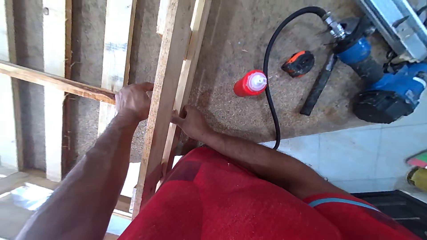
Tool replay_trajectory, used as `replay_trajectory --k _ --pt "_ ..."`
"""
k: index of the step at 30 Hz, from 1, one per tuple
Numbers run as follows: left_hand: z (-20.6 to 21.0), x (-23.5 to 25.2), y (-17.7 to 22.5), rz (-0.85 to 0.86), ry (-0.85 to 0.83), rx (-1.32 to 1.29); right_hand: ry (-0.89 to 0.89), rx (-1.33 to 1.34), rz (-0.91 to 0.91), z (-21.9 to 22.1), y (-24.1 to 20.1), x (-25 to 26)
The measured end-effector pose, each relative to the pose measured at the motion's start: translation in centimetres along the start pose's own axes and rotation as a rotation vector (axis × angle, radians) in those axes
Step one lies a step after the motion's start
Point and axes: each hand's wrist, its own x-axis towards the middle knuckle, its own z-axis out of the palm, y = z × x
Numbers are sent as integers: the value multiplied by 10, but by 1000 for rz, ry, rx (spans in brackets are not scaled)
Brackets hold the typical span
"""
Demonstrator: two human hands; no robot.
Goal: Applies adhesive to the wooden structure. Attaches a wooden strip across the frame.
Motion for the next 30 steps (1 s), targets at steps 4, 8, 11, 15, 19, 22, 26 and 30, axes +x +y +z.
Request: replay_trajectory --k 4,8,11,15,19,22,26,30 --pt "0 -4 4 -44 -52 37 -51 -53 12 0 -1 -6" --pt "-2 -4 7 -61 -43 50 -61 -30 -9 -5 0 -9" --pt "-1 -4 8 -49 -39 47 2 -6 39 -1 -4 -6" --pt "1 -8 5 -69 -51 38 -14 -16 57 2 -6 -7" --pt "-3 -7 8 -70 -60 61 -17 -30 67 -3 -10 -8" --pt "2 -3 3 -32 -13 26 13 -30 44 -1 -5 -3" --pt "-4 -16 10 -60 -60 52 -37 -30 12 1 -4 -9" --pt "-1 -11 12 -69 -68 90 -100 -95 -14 -20 12 -23"
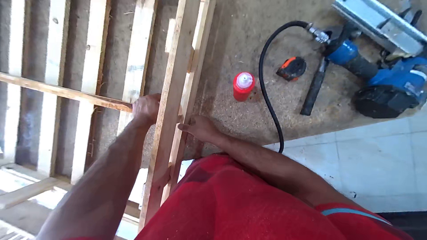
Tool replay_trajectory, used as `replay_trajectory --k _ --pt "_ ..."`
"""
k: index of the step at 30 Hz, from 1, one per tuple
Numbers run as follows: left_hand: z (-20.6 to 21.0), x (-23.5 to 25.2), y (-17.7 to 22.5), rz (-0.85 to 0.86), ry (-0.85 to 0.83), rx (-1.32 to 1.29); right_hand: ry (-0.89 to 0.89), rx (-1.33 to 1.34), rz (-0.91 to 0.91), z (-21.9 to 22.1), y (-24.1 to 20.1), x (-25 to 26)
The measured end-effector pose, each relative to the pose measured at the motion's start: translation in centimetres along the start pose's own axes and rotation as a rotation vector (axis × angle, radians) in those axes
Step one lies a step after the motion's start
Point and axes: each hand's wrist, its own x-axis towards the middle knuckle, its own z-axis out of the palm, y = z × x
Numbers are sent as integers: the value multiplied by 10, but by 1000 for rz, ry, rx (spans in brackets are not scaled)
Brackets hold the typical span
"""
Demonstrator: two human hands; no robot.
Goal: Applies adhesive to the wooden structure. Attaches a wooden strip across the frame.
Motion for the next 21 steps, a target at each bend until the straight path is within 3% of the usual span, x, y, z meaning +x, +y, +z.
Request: replay_trajectory --k 8,10,13,15,17,19,21 --pt "-9 -6 6 -2 -4 9 70 -172 -47 -38 31 -51" --pt "-4 -3 5 44 69 -60 256 -209 -58 -62 45 -78" --pt "10 5 -12 89 151 -143 745 -285 -26 -110 71 -121" --pt "14 10 -18 92 160 -132 1078 -352 126 -161 94 -125" --pt "15 12 -19 86 163 -136 1241 -337 355 -211 120 -112" --pt "16 14 -19 77 160 -125 1192 -311 563 -251 142 -91" --pt "14 12 -17 68 157 -112 1108 -307 631 -275 149 -75"
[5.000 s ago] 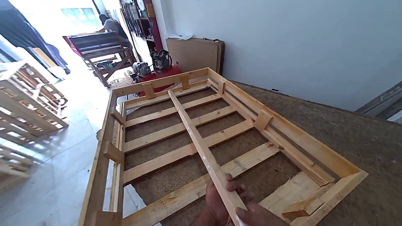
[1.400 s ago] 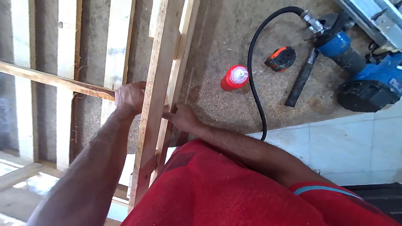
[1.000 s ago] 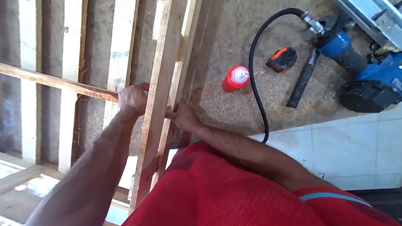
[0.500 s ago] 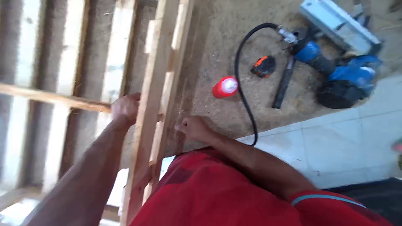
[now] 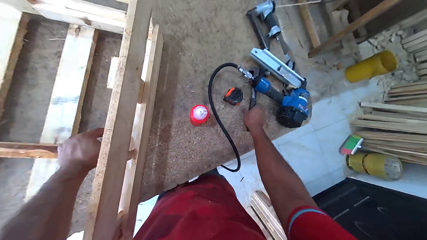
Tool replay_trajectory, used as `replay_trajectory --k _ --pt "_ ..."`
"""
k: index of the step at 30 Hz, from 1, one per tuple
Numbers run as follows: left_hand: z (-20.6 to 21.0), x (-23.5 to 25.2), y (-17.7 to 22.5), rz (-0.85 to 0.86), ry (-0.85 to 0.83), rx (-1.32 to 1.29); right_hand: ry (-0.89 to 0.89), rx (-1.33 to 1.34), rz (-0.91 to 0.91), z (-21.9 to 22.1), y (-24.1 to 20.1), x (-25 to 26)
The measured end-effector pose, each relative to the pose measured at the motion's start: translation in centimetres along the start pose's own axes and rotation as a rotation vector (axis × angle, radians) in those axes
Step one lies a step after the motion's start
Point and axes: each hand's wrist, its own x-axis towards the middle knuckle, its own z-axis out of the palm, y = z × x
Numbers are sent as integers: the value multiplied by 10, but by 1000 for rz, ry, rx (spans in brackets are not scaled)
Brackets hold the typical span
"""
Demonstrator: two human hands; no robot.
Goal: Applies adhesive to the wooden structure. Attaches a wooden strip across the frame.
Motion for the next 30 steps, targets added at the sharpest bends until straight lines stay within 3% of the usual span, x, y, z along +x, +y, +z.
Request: replay_trajectory --k 6,10,13,18,21,23,25,30 --pt "-4 -2 5 -38 -29 29 -268 76 -22 -48 -7 5" --pt "-5 -3 7 -61 -21 10 -423 -55 -127 -102 -17 -5" --pt "-8 -6 10 -69 -17 -4 -610 -6 -186 -138 -28 -6" --pt "-6 -5 7 -49 -22 -36 -771 316 -171 -170 -2 -18" --pt "-25 -13 14 -100 -133 -93 -940 790 -239 -164 38 -44" --pt "-19 -11 3 -73 -115 -63 -1049 1070 -253 -145 63 -65" --pt "-9 -4 -6 -24 -37 -45 -1009 1197 -361 -131 79 -94" --pt "-5 -5 -10 24 -2 -43 -733 1161 -634 -98 85 -158"
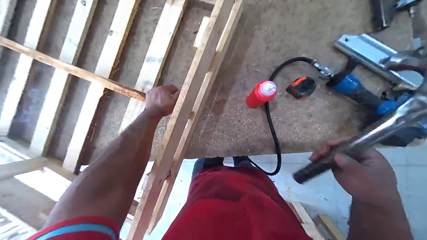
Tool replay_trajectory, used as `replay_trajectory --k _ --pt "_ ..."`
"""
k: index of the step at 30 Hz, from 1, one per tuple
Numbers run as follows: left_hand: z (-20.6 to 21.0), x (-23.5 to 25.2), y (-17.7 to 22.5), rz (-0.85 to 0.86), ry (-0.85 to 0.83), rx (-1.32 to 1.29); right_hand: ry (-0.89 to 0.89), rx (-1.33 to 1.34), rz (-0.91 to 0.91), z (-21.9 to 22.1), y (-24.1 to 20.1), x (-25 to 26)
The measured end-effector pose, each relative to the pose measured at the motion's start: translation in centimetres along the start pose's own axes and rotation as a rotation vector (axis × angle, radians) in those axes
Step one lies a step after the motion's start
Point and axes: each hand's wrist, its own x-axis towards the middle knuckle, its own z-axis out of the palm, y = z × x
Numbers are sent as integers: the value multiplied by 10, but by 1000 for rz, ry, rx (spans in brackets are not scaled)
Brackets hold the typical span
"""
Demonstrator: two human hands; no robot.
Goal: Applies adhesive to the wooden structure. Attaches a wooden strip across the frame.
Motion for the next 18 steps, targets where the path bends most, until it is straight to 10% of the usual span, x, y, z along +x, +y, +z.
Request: replay_trajectory --k 4,9,18 --pt "0 -1 1 18 -13 74 373 -153 -88 86 8 -6" --pt "0 -3 2 -2 -21 97 105 -333 376 176 44 -15" --pt "4 -6 3 3 20 99 216 563 417 311 132 26"
